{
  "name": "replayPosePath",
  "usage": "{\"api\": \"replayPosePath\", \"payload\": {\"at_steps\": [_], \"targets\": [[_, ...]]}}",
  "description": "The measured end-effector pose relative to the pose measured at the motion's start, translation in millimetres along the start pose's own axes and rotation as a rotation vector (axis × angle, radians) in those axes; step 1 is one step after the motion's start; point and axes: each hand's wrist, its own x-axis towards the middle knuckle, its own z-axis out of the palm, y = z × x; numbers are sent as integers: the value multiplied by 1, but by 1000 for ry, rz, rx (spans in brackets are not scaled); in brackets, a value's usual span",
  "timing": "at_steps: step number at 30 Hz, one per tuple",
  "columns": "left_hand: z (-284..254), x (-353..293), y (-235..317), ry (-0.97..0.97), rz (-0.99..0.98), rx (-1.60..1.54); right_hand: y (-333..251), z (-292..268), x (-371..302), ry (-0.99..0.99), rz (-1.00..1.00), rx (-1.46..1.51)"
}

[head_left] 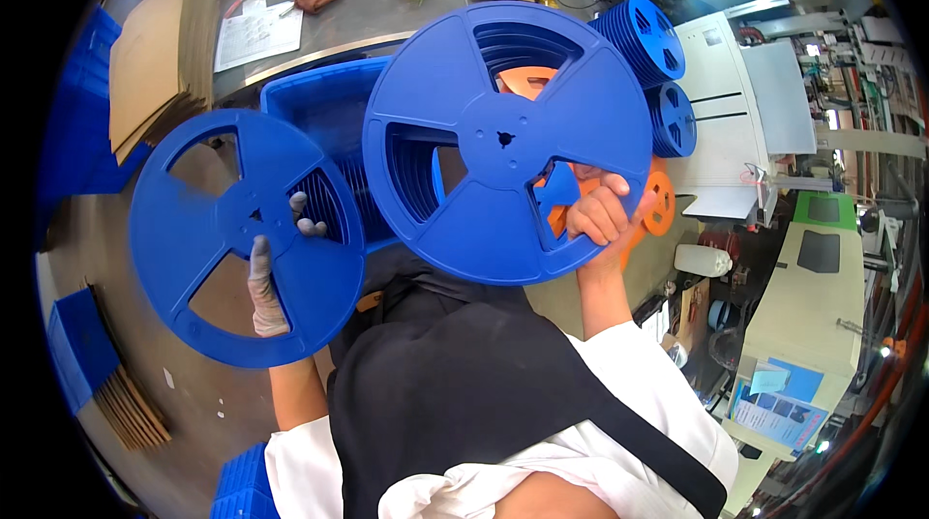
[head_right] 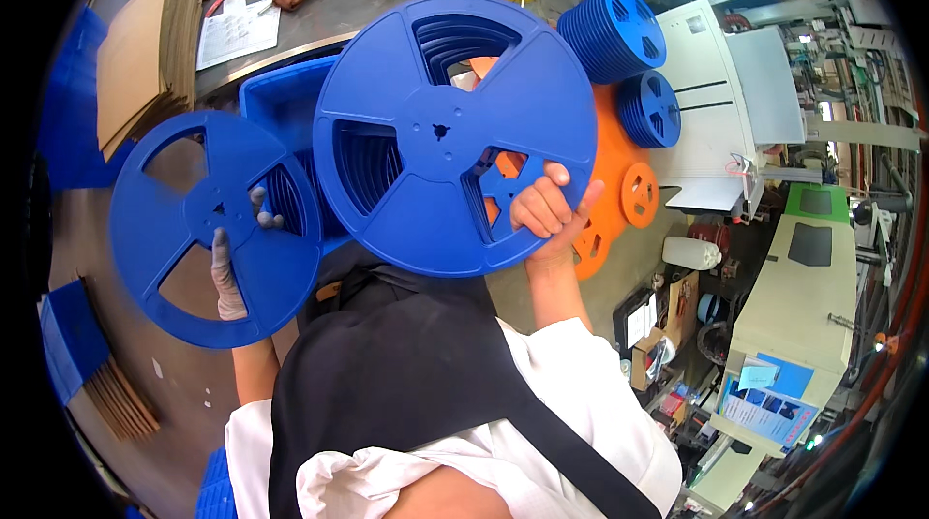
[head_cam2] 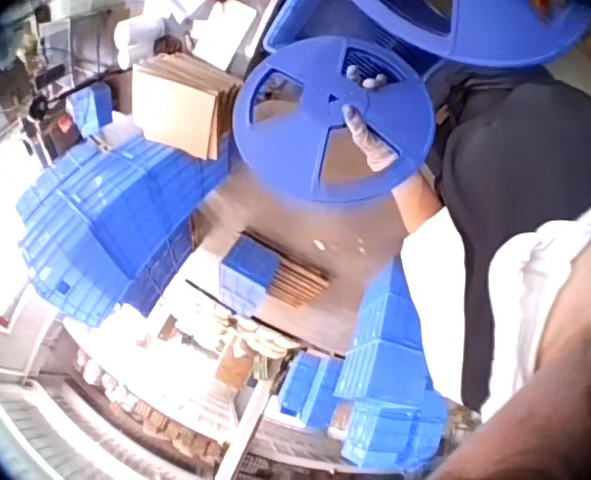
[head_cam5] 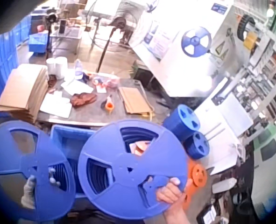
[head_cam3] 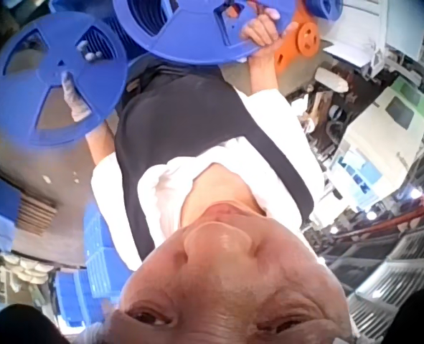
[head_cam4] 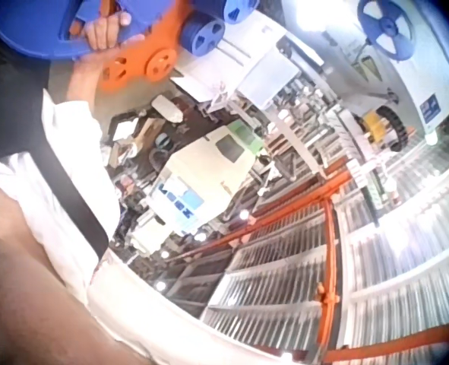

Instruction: The person repeatedly picks up blue plastic spools from a table and stacks them vertically into a blue plastic bin. The person wears white gloves and handles the spools one by one, aligning them carefully within the bin throughout the clip.

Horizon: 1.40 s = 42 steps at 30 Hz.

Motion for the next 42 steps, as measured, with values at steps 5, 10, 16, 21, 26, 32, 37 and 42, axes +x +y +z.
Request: {"api": "replayPosePath", "payload": {"at_steps": [5, 10, 16, 21, 26, 32, 37, 42], "targets": [[6, 2, -4, 107, -21, 93, 1, -2, -1, -40, 41, 23], [-4, 9, -4, 136, -106, 75, 2, 2, 1, 41, 12, 17], [-59, 45, -16, 234, -164, 19, -5, -8, -9, 202, -22, -79], [-139, 119, -63, 410, -350, 97, 1, -20, -49, 456, -88, -203], [-213, 207, -131, 568, -413, 192, 11, -32, -87, 701, -123, -247], [-255, 297, -169, 559, -514, 250, 16, -39, -102, 887, -228, -239], [-269, 329, -188, 557, -568, 289, 19, -40, -97, 942, -266, -236], [-280, 333, -201, 621, -588, 205, 18, -38, -87, 923, -270, -264]]}}
